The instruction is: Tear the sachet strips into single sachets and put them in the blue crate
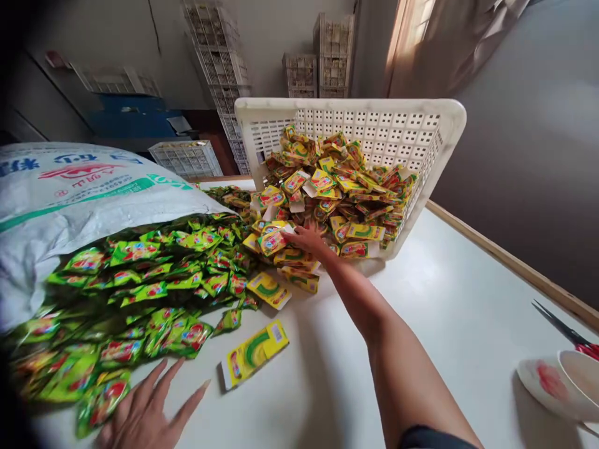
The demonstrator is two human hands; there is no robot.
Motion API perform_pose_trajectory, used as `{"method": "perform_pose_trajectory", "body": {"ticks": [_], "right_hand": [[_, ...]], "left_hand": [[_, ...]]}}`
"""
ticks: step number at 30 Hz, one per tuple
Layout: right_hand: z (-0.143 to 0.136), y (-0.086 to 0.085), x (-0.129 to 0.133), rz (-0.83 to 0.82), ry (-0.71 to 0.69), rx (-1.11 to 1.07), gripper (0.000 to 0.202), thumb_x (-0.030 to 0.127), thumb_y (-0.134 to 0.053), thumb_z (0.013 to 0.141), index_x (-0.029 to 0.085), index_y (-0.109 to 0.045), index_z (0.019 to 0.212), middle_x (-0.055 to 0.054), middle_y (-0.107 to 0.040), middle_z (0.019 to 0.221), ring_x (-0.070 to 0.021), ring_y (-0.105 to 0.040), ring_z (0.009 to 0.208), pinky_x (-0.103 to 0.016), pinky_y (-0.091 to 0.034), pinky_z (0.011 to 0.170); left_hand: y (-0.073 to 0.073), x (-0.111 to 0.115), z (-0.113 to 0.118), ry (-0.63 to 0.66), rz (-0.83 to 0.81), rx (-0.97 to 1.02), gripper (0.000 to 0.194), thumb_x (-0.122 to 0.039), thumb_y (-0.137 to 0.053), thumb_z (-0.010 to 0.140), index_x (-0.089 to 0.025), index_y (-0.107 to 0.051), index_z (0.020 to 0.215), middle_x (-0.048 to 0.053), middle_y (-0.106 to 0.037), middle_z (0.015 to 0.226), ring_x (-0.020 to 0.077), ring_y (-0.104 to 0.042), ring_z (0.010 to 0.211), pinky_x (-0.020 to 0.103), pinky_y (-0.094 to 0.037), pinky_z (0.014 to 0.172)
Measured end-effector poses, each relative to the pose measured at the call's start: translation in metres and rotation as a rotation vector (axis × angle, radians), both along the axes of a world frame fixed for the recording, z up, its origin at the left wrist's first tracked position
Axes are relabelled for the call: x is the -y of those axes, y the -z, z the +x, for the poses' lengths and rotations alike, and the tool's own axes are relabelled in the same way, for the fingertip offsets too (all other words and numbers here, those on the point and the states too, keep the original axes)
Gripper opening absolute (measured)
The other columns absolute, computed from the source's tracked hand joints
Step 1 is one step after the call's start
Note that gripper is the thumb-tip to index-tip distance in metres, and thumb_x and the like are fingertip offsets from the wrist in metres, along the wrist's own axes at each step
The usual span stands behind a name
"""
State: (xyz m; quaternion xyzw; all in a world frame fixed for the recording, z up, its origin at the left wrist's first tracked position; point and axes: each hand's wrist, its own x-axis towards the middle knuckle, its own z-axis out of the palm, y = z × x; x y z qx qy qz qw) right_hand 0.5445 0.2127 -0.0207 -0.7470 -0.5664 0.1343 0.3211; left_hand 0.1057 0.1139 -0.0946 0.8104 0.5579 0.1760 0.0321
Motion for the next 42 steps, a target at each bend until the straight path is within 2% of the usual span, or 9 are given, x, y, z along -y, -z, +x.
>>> {"method": "perform_pose_trajectory", "body": {"ticks": [5,9,12,16,20,24,31,36,42], "right_hand": [[-0.05,0.007,0.053,-0.119,0.042,0.009,0.048,0.061,-0.065,0.082,0.033,-0.068,0.121,-0.007,-0.061,0.129,-0.0343,-0.045,0.127,-0.047,-0.034,0.104],[-0.088,-0.004,0.109,0.082,0.173,0.108,0.049,0.058,-0.057,0.089,0.026,-0.064,0.126,-0.012,-0.058,0.131,-0.0341,-0.042,0.129,-0.049,-0.033,0.105],[-0.119,-0.007,0.154,0.165,0.081,0.144,0.039,0.05,-0.05,0.095,0.019,-0.071,0.107,-0.013,-0.065,0.115,-0.0271,-0.053,0.113,-0.04,-0.04,0.099],[-0.149,0.004,0.199,-0.03,-0.105,0.18,0.038,0.039,-0.066,0.085,0.022,-0.067,0.119,-0.012,-0.065,0.118,-0.0267,-0.056,0.111,-0.038,-0.042,0.097],[-0.159,0.007,0.219,-0.091,0.062,-0.03,0.038,0.026,-0.064,0.084,0.021,-0.067,0.121,-0.012,-0.061,0.126,-0.0253,-0.06,0.109,-0.036,-0.046,0.094],[-0.192,-0.006,0.22,0.114,0.128,-0.331,0.037,0.042,-0.055,0.09,0.019,-0.067,0.117,-0.011,-0.064,0.118,-0.0218,-0.064,0.096,-0.035,-0.051,0.087],[-0.296,-0.014,0.185,0.116,-0.391,-0.302,0.04,0.05,-0.05,0.095,0.019,-0.071,0.105,-0.011,-0.069,0.114,-0.0214,-0.065,0.103,-0.032,-0.049,0.092],[-0.297,-0.015,0.117,0.005,-0.092,-0.08,0.039,0.041,-0.044,0.099,0.014,-0.062,0.12,-0.014,-0.07,0.113,-0.0262,-0.064,0.106,-0.036,-0.046,0.09],[-0.289,0.012,0.084,-0.147,-0.109,0.174,0.045,0.026,-0.069,0.082,0.016,-0.058,0.124,-0.016,-0.067,0.118,-0.031,-0.058,0.113,-0.04,-0.041,0.094]], "left_hand": [[-0.02,0.007,0.01,0.009,-0.078,-0.027,0.055,-0.051,-0.047,0.09,-0.019,-0.06,0.132,0.017,-0.051,0.145,0.0395,-0.044,0.129,0.059,-0.034,0.103],[-0.011,0.004,0.008,0.063,-0.004,0.072,0.049,-0.049,-0.053,0.088,-0.019,-0.064,0.125,0.015,-0.057,0.138,0.0367,-0.047,0.126,0.054,-0.035,0.105],[-0.005,0.001,0.007,0.085,0.062,0.191,0.044,-0.052,-0.059,0.083,-0.02,-0.068,0.113,0.015,-0.063,0.13,0.0349,-0.052,0.121,0.052,-0.037,0.105],[-0.012,0.0,0.01,0.105,-0.038,0.448,0.043,-0.055,-0.065,0.075,-0.02,-0.07,0.098,0.015,-0.069,0.118,0.0336,-0.056,0.118,0.051,-0.036,0.108],[-0.029,0.006,0.005,0.075,-0.203,0.695,0.041,-0.058,-0.066,0.071,-0.02,-0.071,0.085,0.012,-0.074,0.097,0.03,-0.064,0.098,0.046,-0.045,0.098],[-0.042,0.017,-0.007,0.068,-0.295,0.781,0.048,-0.065,-0.059,0.077,-0.019,-0.072,0.076,0.011,-0.075,0.083,0.0265,-0.068,0.085,0.039,-0.053,0.083],[-0.06,0.027,-0.008,0.116,-0.825,1.351,0.061,-0.063,-0.078,0.061,-0.013,-0.07,0.095,0.011,-0.076,0.09,0.0238,-0.071,0.078,0.033,-0.055,0.07],[-0.06,0.017,-0.015,-0.127,-0.73,1.516,0.063,-0.035,-0.092,0.042,-0.015,-0.065,0.095,0.005,-0.075,0.085,0.0194,-0.07,0.074,0.031,-0.054,0.073],[-0.065,0.015,-0.046,-0.167,-0.72,1.376,0.061,-0.034,-0.091,0.045,-0.016,-0.06,0.095,0.004,-0.074,0.08,0.0204,-0.069,0.069,0.033,-0.055,0.068]]}}
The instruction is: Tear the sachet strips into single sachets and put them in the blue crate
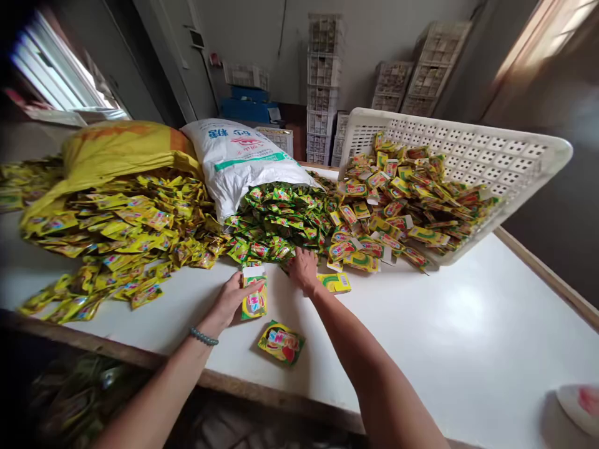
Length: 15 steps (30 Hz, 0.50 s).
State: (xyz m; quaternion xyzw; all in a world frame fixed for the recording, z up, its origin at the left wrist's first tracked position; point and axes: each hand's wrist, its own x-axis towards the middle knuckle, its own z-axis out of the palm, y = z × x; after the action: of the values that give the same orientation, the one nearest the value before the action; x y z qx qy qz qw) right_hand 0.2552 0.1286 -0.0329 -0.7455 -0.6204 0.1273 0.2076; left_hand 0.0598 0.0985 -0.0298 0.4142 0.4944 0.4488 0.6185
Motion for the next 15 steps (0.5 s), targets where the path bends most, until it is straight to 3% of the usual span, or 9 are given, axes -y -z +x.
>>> {"method": "perform_pose_trajectory", "body": {"ticks": [4,9,11,15], "right_hand": [[-0.002,0.003,0.02,0.098,-0.024,-0.286,0.015,0.029,-0.065,0.082,0.018,-0.061,0.092,-0.008,-0.067,0.094,-0.0215,-0.061,0.088,-0.032,-0.045,0.079],[-0.018,-0.018,0.037,0.184,-0.243,-0.903,0.037,0.045,-0.072,0.072,0.023,-0.052,0.093,0.002,-0.059,0.08,-0.0149,-0.056,0.07,-0.026,-0.047,0.064],[-0.027,-0.03,0.037,0.115,-0.337,-0.922,0.037,0.047,-0.073,0.07,0.021,-0.055,0.088,0.003,-0.058,0.075,-0.0135,-0.054,0.066,-0.025,-0.046,0.061],[-0.044,-0.058,0.032,-0.081,-0.539,-0.593,0.02,0.037,-0.07,0.075,0.018,-0.066,0.08,0.003,-0.062,0.069,-0.0119,-0.054,0.065,-0.022,-0.043,0.062]], "left_hand": [[-0.005,0.007,-0.022,0.08,0.026,-0.112,0.058,-0.037,-0.089,0.048,-0.016,-0.058,0.093,0.004,-0.073,0.081,0.0223,-0.069,0.071,0.034,-0.055,0.067],[-0.009,0.02,-0.031,0.188,0.127,-0.274,0.049,-0.042,-0.083,0.058,-0.017,-0.059,0.094,0.004,-0.073,0.081,0.0239,-0.069,0.075,0.033,-0.054,0.067],[-0.011,0.024,-0.033,0.227,0.189,-0.291,0.045,-0.041,-0.082,0.061,-0.017,-0.061,0.093,0.004,-0.073,0.082,0.0233,-0.068,0.077,0.032,-0.053,0.068],[-0.013,0.031,-0.045,0.277,0.224,-0.198,0.042,-0.036,-0.081,0.063,-0.017,-0.065,0.097,0.003,-0.074,0.083,0.0221,-0.067,0.077,0.03,-0.052,0.071]]}}
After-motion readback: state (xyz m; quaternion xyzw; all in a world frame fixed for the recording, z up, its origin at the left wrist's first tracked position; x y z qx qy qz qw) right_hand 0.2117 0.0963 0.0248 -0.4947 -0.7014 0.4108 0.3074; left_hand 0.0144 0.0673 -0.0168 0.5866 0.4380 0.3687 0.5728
